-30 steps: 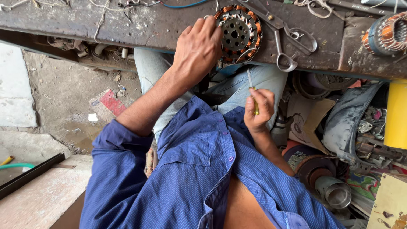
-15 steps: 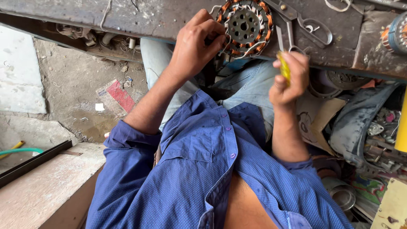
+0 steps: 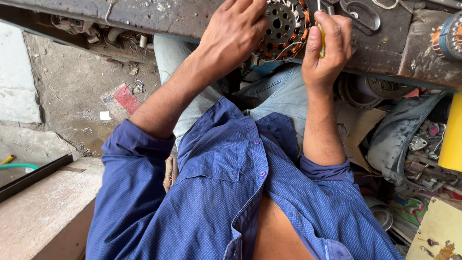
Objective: The person uses a screwdriver and shears to adjust and trim copper wires on a circular electrical component, likely a stator, on a cluttered workbench.
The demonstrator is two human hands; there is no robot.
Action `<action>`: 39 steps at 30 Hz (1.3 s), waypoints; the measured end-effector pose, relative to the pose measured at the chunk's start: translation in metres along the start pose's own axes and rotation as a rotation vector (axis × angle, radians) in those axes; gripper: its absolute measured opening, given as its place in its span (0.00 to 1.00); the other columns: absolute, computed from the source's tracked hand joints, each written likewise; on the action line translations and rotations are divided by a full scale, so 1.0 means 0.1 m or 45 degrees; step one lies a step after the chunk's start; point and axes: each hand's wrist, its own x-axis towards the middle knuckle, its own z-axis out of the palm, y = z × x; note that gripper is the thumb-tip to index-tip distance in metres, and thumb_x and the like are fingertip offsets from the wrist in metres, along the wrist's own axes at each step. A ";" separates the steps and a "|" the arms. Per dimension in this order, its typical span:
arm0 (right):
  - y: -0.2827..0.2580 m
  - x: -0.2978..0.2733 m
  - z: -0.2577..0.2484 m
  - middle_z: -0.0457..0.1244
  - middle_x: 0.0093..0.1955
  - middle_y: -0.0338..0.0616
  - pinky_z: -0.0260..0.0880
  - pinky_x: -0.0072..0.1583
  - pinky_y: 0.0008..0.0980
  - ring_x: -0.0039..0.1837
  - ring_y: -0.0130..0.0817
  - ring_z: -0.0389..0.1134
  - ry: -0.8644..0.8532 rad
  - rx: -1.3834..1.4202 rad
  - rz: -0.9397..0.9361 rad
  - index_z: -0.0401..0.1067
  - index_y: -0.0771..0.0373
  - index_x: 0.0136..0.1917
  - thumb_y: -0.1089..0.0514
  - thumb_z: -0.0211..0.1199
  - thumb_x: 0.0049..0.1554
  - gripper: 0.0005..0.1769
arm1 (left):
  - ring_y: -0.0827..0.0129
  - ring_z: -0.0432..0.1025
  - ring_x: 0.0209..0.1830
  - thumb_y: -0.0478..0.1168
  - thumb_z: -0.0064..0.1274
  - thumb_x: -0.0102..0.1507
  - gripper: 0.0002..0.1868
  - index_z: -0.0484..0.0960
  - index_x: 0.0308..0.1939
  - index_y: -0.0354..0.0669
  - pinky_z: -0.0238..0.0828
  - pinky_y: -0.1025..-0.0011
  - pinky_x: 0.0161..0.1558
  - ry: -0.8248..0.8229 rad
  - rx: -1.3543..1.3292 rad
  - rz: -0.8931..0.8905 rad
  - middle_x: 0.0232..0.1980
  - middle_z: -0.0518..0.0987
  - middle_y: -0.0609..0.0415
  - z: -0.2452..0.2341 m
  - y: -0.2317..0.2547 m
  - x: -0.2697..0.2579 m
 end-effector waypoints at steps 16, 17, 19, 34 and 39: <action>-0.13 -0.02 -0.04 0.63 0.53 0.45 0.72 0.55 0.41 0.55 0.42 0.70 -0.113 -0.161 -0.088 0.75 0.62 0.64 0.49 0.69 0.70 0.17 | 0.55 0.71 0.51 0.38 0.63 0.63 0.06 0.83 0.41 0.44 0.69 0.58 0.52 0.140 -0.314 -0.362 0.47 0.76 0.52 -0.01 0.08 -0.01; -0.12 -0.03 -0.05 0.63 0.53 0.46 0.72 0.55 0.41 0.55 0.41 0.69 -0.108 -0.156 -0.082 0.75 0.62 0.64 0.49 0.69 0.70 0.17 | 0.55 0.71 0.51 0.37 0.62 0.65 0.05 0.82 0.42 0.43 0.69 0.57 0.53 0.093 -0.276 -0.371 0.47 0.76 0.52 0.01 0.07 0.04; -0.13 -0.04 -0.06 0.63 0.54 0.46 0.72 0.55 0.42 0.54 0.41 0.69 -0.106 -0.141 -0.067 0.75 0.62 0.64 0.49 0.68 0.70 0.17 | 0.55 0.71 0.49 0.35 0.62 0.66 0.04 0.82 0.42 0.42 0.68 0.56 0.51 0.111 -0.265 -0.408 0.45 0.76 0.51 0.03 0.08 0.08; -0.12 0.00 -0.05 0.64 0.54 0.45 0.71 0.60 0.46 0.56 0.40 0.68 -0.147 -0.204 -0.194 0.77 0.61 0.62 0.44 0.67 0.67 0.20 | 0.54 0.66 0.59 0.37 0.62 0.64 0.07 0.82 0.44 0.45 0.62 0.57 0.57 0.117 -0.309 -0.430 0.57 0.74 0.53 -0.08 0.16 -0.07; -0.13 0.07 -0.11 0.64 0.56 0.46 0.68 0.61 0.45 0.61 0.45 0.65 -0.252 -0.131 -0.245 0.78 0.63 0.64 0.42 0.68 0.66 0.24 | 0.53 0.66 0.58 0.37 0.61 0.69 0.07 0.79 0.48 0.44 0.62 0.55 0.56 0.126 -0.378 -0.547 0.54 0.72 0.49 -0.06 0.20 -0.04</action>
